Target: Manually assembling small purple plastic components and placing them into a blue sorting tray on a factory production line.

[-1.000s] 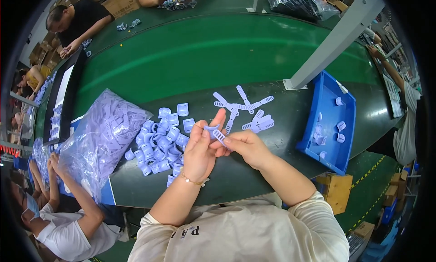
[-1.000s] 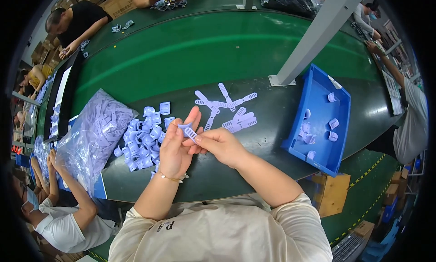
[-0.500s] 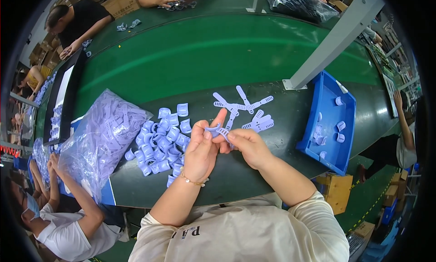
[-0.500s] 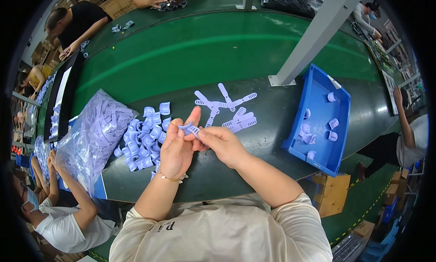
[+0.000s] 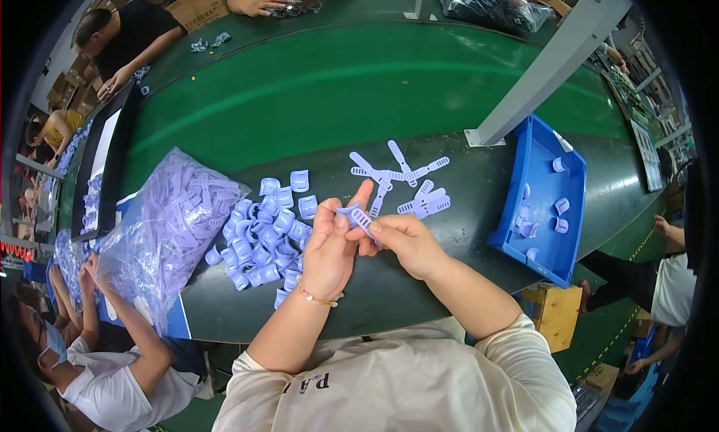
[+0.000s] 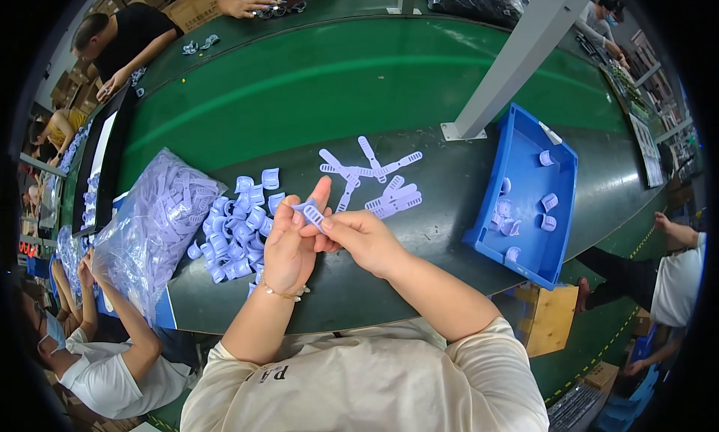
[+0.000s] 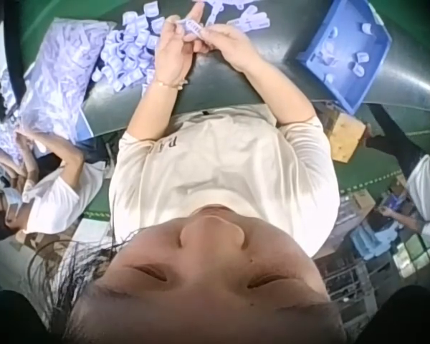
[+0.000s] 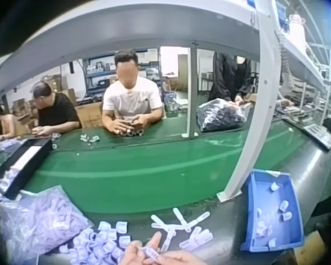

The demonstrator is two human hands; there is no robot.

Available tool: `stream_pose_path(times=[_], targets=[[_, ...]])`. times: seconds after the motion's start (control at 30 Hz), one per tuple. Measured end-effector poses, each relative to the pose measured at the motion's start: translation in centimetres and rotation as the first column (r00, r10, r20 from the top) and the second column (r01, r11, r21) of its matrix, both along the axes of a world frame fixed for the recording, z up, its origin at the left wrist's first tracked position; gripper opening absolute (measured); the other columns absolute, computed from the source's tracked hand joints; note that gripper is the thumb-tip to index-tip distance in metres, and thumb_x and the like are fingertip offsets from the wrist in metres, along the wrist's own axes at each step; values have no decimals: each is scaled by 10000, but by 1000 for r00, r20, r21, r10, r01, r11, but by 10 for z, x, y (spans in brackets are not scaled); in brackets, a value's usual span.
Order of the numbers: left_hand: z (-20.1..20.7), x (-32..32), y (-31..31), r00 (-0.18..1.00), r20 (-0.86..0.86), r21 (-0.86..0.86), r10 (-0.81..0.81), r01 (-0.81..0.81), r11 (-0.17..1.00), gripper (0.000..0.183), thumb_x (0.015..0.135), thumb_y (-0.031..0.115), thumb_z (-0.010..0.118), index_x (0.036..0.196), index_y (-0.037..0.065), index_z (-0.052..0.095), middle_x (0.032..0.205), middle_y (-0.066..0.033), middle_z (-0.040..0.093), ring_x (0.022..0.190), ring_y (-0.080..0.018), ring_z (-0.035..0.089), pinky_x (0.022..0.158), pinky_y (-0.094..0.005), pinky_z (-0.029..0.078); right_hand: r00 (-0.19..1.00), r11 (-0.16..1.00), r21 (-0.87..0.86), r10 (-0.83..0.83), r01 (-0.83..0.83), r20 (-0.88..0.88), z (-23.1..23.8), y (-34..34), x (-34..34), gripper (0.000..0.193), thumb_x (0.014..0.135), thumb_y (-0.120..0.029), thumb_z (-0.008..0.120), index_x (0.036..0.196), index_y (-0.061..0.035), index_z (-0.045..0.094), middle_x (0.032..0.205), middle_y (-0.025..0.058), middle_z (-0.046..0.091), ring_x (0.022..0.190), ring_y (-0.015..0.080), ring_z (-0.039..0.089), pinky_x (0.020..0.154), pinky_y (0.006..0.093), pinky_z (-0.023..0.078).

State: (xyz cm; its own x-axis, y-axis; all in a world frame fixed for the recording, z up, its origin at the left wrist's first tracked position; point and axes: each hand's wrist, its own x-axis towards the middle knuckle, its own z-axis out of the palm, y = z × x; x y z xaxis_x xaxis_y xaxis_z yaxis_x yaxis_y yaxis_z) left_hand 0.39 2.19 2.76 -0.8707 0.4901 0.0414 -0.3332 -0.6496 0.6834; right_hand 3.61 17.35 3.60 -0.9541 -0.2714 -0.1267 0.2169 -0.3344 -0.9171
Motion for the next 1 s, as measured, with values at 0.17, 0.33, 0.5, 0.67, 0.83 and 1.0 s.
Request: stream_pose_path(times=[0.17,0.33,0.5,0.67,0.83,1.0], targets=[[2,1,0,999,30,-19,22,-22,1000,126,1005,199,417,1120,155,386,1470,-248,293,839,-179,559,733,-320,474,1000,1000,-18,-10,11,18,3,-2,1,314,974,-236,484,952,-3,692,811,36,632,750,102,561,705,250,453],[4,1,-1,1000,3,-38,14,-14,999,125,1005,196,418,1115,149,383,1461,-256,299,815,-176,566,713,-310,481,999,1000,-9,22,-22,35,0,0,-1,313,975,-238,478,952,-15,696,798,27,623,750,93,550,692,245,442],[1,2,4,1000,-3,-77,31,-31,997,136,1001,173,417,1128,140,380,1456,-253,309,788,-165,558,695,-297,482,1000,1000,-9,3,-3,13,1,2,1,305,976,-236,475,964,-25,695,786,19,615,741,93,543,680,245,437],[-1,6,2,990,-23,-147,137,-139,979,176,976,141,467,1142,133,408,1454,-245,331,1001,-147,525,885,-293,430,1000,1000,-11,-4,4,8,0,0,0,294,973,-233,488,1011,-21,689,802,34,639,758,98,565,728,256,461],[-6,2,-2,986,-109,-178,127,-145,973,203,980,137,449,1177,132,396,1455,-246,328,1077,-164,498,974,-324,382,999,995,-98,-19,16,-29,-1,-2,-3,290,986,-203,463,957,-5,673,747,15,595,693,82,526,631,238,438],[-5,4,7,957,-253,-265,140,-207,942,304,981,162,458,1267,108,369,1439,-242,360,1142,-196,488,990,-329,368,998,998,-48,-44,43,-36,-1,-1,-3,253,980,-177,456,909,-21,642,678,-11,544,619,61,474,566,223,392]])
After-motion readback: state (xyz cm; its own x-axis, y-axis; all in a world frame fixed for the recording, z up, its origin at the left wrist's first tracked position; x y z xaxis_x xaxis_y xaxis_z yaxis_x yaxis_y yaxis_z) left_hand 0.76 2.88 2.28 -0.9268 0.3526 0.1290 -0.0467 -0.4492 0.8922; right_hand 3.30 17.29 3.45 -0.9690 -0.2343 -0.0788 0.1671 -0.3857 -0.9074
